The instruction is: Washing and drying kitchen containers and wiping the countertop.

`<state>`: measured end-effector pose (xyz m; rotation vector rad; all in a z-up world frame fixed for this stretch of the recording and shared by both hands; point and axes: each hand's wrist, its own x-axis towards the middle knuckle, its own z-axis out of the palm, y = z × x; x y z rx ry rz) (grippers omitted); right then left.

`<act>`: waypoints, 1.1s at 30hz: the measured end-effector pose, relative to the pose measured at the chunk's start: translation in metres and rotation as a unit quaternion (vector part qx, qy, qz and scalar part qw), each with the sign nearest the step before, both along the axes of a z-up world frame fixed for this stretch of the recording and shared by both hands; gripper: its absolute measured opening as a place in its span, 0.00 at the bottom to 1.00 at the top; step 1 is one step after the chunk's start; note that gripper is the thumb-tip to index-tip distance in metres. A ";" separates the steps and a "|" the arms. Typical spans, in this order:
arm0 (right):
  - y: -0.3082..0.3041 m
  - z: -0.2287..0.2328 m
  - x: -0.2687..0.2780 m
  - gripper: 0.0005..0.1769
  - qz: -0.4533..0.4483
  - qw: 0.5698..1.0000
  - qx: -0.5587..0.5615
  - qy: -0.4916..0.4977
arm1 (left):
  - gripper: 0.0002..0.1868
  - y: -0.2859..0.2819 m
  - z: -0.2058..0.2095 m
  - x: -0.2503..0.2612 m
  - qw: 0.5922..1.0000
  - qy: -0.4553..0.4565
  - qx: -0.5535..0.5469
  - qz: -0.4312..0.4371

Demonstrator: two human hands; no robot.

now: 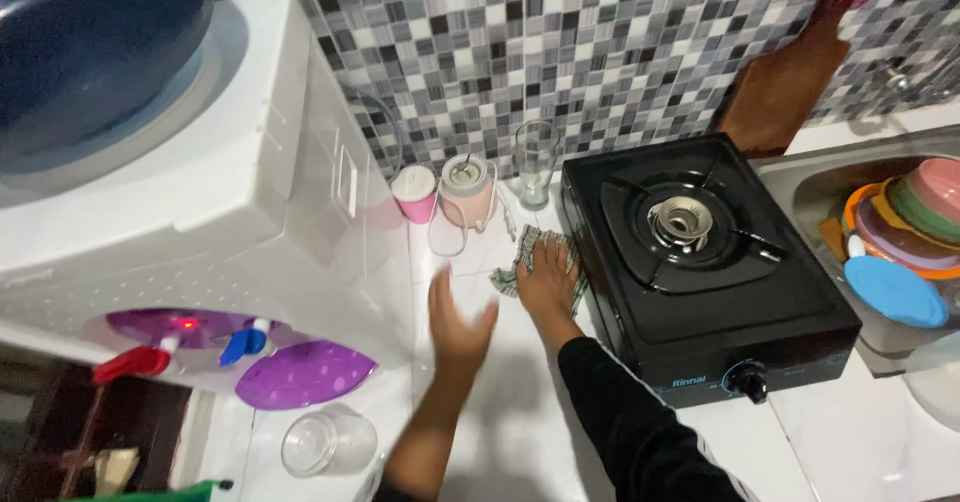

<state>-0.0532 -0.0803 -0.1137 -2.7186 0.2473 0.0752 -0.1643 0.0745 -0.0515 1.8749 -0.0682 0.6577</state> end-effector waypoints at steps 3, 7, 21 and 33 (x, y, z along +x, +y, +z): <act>-0.002 -0.009 -0.001 0.40 -0.001 1.000 -0.007 -0.015 | 0.54 -0.013 -0.010 0.110 0.995 -0.006 0.088 0.054; -0.001 -0.007 0.002 0.40 -0.007 1.000 -0.005 -0.026 | 0.58 -0.025 -0.011 0.205 0.994 0.023 0.079 0.065; -0.003 0.019 -0.001 0.41 -0.005 0.998 0.038 0.044 | 0.49 -0.021 -0.008 0.291 0.935 0.204 0.248 0.151; -0.001 0.012 -0.003 0.40 -0.006 1.000 0.026 0.005 | 0.55 -0.027 0.006 0.228 0.967 0.056 0.202 0.143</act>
